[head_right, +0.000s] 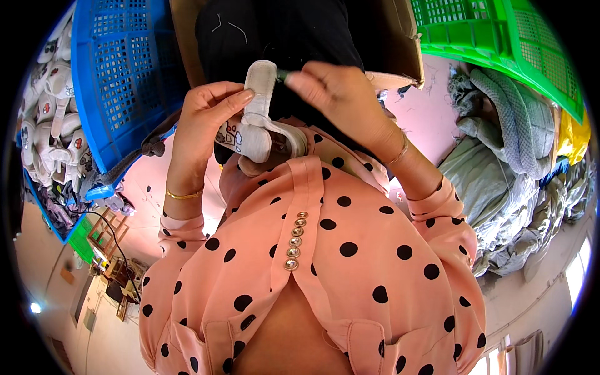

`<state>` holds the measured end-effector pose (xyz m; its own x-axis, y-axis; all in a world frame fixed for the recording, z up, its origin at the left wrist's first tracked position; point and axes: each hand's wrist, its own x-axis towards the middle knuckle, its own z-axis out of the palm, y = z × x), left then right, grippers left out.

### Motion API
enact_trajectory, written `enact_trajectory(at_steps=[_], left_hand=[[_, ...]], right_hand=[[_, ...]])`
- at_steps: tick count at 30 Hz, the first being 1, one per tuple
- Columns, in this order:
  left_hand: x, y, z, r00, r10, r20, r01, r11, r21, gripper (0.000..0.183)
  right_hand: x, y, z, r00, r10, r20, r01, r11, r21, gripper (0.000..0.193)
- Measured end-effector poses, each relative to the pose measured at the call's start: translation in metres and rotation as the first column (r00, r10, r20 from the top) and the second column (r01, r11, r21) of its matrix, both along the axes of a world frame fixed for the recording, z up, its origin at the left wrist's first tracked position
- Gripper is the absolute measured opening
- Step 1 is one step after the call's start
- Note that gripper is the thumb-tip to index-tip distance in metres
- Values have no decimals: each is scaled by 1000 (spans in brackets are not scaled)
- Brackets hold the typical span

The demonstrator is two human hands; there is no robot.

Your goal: The person sits on the floor in a factory setting and uses small scissors to trim loose threads and excess fabric from the edges of white baby slippers. They handle the slippers one at a time, picking them from a blue crate, trimming them, and placing them into a cardboard box.

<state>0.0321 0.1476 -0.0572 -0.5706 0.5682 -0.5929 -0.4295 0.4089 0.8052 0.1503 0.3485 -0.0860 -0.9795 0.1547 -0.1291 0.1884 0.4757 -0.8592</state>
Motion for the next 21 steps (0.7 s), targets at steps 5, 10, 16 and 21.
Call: enact_trajectory(at_steps=[5, 10, 16, 21], left_hand=[[-1, -2, -2, 999, -36, -19, 37, 997, 61, 21], [5, 5, 0, 990, -71, -119, 88, 986, 141, 21], [-2, -1, -3, 997, 20, 68, -27, 995, 101, 18], [15, 1, 4, 933, 299, 203, -332, 930, 158, 18]], right_hand=[[-12, -15, 2, 989, -128, 75, 148, 811, -566, 38], [-19, -22, 4, 983, -65, 173, 172, 670, -722, 24], [-19, -20, 0, 976, -212, -52, 187, 934, -306, 28], [2, -24, 8, 967, -7, -254, 108, 916, 386, 37]])
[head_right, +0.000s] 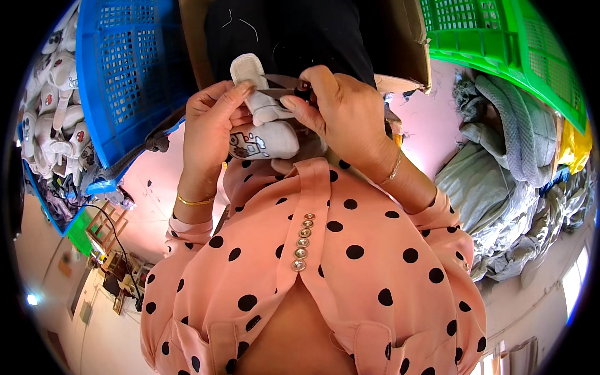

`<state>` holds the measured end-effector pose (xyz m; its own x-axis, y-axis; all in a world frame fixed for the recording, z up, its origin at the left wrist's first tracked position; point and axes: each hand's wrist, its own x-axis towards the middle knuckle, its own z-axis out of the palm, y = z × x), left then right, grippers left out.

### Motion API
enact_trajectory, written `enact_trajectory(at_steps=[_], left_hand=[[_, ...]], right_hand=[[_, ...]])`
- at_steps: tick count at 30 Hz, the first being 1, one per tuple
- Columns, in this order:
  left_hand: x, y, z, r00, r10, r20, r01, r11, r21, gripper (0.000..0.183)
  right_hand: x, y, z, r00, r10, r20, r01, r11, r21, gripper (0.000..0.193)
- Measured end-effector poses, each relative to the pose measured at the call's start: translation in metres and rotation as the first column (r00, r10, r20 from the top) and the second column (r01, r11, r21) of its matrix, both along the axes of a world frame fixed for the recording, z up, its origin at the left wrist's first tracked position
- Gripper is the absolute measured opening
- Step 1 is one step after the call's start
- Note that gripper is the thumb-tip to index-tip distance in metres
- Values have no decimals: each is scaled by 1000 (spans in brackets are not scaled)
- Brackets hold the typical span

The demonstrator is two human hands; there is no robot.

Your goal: The person sits on the floor in a factory setting and uses small scissors to trim loose threads and excess fabric from the edges of white baby slippers. They handle the slippers one at a time, picking them from a blue crate, trimming them, and placing them into a cardboard box.

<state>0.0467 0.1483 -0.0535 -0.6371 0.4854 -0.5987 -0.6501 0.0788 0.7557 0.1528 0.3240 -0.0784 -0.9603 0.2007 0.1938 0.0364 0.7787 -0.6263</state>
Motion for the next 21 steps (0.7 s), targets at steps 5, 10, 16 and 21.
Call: enact_trajectory(at_steps=[5, 10, 16, 21], left_hand=[[9, -1, -1, 994, 101, 28, -100, 994, -55, 18], [13, -1, -5, 990, 136, 24, -135, 991, -14, 18], [15, 1, -4, 989, 143, 33, -143, 989, 20, 18], [16, -2, -7, 991, 128, 27, -128, 992, 9, 17]], right_hand=[[6, -3, 1, 999, -48, 5, 47, 991, 129, 36], [4, -3, 0, 999, -34, -21, 37, 985, 168, 37], [3, -3, 0, 999, -31, -41, 38, 980, 195, 37], [4, -6, 3, 999, -40, -29, 46, 972, 231, 37]])
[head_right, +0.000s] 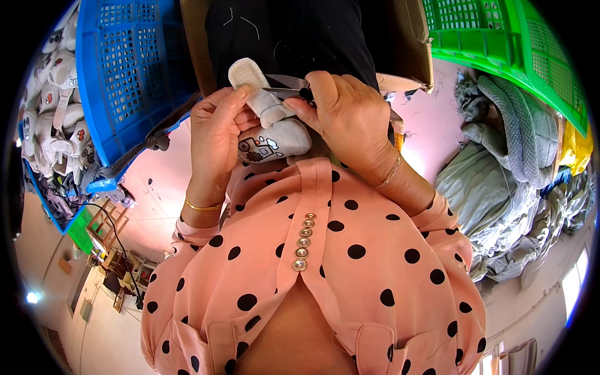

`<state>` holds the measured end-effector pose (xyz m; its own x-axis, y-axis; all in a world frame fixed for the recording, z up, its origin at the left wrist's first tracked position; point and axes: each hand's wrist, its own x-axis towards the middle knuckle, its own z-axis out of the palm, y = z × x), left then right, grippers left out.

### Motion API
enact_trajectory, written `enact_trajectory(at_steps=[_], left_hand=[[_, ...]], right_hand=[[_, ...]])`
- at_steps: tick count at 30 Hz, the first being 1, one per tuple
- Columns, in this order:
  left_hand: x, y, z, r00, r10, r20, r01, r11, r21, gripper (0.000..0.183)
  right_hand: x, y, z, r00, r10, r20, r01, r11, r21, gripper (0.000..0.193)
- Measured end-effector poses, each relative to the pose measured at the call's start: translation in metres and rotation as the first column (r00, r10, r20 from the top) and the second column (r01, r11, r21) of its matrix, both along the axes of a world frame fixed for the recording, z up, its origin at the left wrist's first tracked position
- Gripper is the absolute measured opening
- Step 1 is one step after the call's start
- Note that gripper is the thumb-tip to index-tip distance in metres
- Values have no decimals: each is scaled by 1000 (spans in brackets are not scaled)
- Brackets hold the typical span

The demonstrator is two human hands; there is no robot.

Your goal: The person sits on the floor in a factory setting and uses small scissors to trim loose threads and excess fabric from the edges of white baby slippers. They handle the slippers one at a time, picking them from a blue crate, trimming them, and placing them into a cardboard box.

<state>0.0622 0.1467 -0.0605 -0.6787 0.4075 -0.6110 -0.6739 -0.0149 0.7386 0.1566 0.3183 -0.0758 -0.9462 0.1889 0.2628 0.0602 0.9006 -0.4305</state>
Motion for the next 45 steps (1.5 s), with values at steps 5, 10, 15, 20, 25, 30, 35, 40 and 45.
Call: enact_trajectory(at_steps=[5, 10, 15, 20, 25, 30, 35, 40, 45], left_hand=[[3, -1, -1, 998, 22, 53, -23, 999, 23, 18], [6, -8, -5, 991, 0, 131, -8, 998, 64, 19], [8, -11, -9, 988, -21, 156, 11, 998, 61, 20], [7, -11, -12, 996, -7, 88, 4, 999, 33, 20], [17, 3, 17, 913, -155, -377, 96, 981, -171, 20], [15, 13, 32, 252, -477, -842, -23, 867, -498, 20], [-2, 14, 34, 42, -363, -931, -7, 931, -364, 32], [-24, 27, 50, 239, -329, -913, 197, 938, -286, 34], [-8, 20, 41, 804, -378, -459, 383, 920, -87, 17]], right_hand=[[1, -3, -5, 1000, -4, -19, 4, 999, -38, 36], [8, -12, -20, 999, -40, 15, 43, 954, -298, 36], [11, -10, -32, 995, 18, 94, 33, 859, -512, 36], [9, 10, -14, 976, 61, 207, 102, 715, -691, 39], [-6, 9, 23, 984, 32, 174, 145, 418, -897, 50], [-29, -11, 54, 1000, -4, 19, 17, 686, -727, 45], [-38, 15, 51, 964, 88, -250, -248, 633, -733, 27], [-43, 46, 57, 924, 314, -220, -322, 323, -890, 27], [-33, 43, 41, 973, 215, -87, -171, 408, -897, 29]])
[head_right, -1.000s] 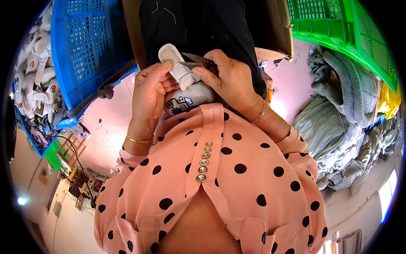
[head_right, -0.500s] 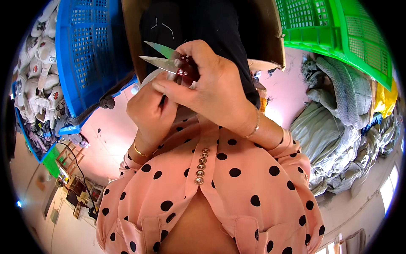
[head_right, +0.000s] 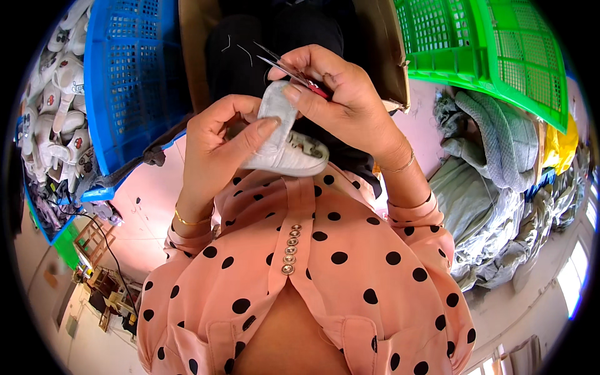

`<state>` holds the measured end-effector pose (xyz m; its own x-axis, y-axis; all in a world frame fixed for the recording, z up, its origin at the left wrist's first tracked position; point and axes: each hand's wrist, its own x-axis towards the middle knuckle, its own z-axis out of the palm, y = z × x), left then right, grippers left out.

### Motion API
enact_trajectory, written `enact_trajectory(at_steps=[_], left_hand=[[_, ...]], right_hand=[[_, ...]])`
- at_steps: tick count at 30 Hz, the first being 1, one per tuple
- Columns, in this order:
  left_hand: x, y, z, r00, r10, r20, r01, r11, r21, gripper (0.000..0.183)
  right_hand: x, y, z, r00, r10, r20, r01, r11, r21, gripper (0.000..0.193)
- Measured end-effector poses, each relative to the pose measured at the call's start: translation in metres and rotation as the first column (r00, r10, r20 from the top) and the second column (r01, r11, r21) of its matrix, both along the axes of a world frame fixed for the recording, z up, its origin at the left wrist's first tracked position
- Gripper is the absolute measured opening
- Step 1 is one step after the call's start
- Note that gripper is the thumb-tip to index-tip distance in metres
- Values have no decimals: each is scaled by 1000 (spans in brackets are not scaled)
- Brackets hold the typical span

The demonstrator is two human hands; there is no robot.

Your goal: The person sits on the floor in a factory setting and uses small scissors to trim loose threads and excess fabric from the edges of white baby slippers. They handle the slippers one at a time, picking them from a blue crate, trimming them, and placing them into a cardboard box.

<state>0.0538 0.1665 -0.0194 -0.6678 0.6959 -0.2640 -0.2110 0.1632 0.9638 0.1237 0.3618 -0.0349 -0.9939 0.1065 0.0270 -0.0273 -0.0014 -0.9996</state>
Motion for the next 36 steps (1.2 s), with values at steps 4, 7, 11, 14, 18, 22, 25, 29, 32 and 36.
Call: enact_trajectory(at_steps=[4, 7, 11, 14, 18, 22, 25, 29, 32, 36], left_hand=[[10, -3, -16, 988, 97, 117, -100, 995, 15, 16], [17, -1, -18, 980, 121, 160, -120, 993, -20, 15], [19, -1, -22, 968, 159, 194, -149, 987, -67, 12], [18, -3, -28, 955, 201, 218, -187, 979, -82, 10], [18, -1, -28, 936, 247, 252, -238, 969, -66, 13], [16, -1, -30, 938, 257, 233, -243, 966, -89, 17], [15, -2, -28, 932, 258, 253, -245, 966, -83, 19], [14, -3, -27, 920, 252, 300, -244, 968, -67, 20], [14, -4, -24, 905, 256, 341, -244, 967, -79, 20], [13, -4, -22, 889, 263, 375, -245, 965, -97, 19]], right_hand=[[9, -1, -8, 980, -87, 179, 63, 989, 137, 27], [13, -11, -14, 977, -89, 192, 53, 981, 185, 22], [12, -7, -33, 948, -243, 204, 222, 968, 119, 19], [18, 3, -35, 953, -302, 11, 261, 840, 476, 31], [30, 3, -24, 984, -127, -128, 179, 603, 777, 41], [34, 5, -17, 987, -48, -155, 161, 407, 899, 41], [30, 5, -11, 984, -9, -176, 168, 343, 924, 41], [28, 6, -9, 986, 13, -169, 158, 293, 943, 41], [26, 8, -7, 984, 41, -176, 158, 275, 948, 40], [24, 9, -2, 983, 76, -168, 147, 229, 962, 38]])
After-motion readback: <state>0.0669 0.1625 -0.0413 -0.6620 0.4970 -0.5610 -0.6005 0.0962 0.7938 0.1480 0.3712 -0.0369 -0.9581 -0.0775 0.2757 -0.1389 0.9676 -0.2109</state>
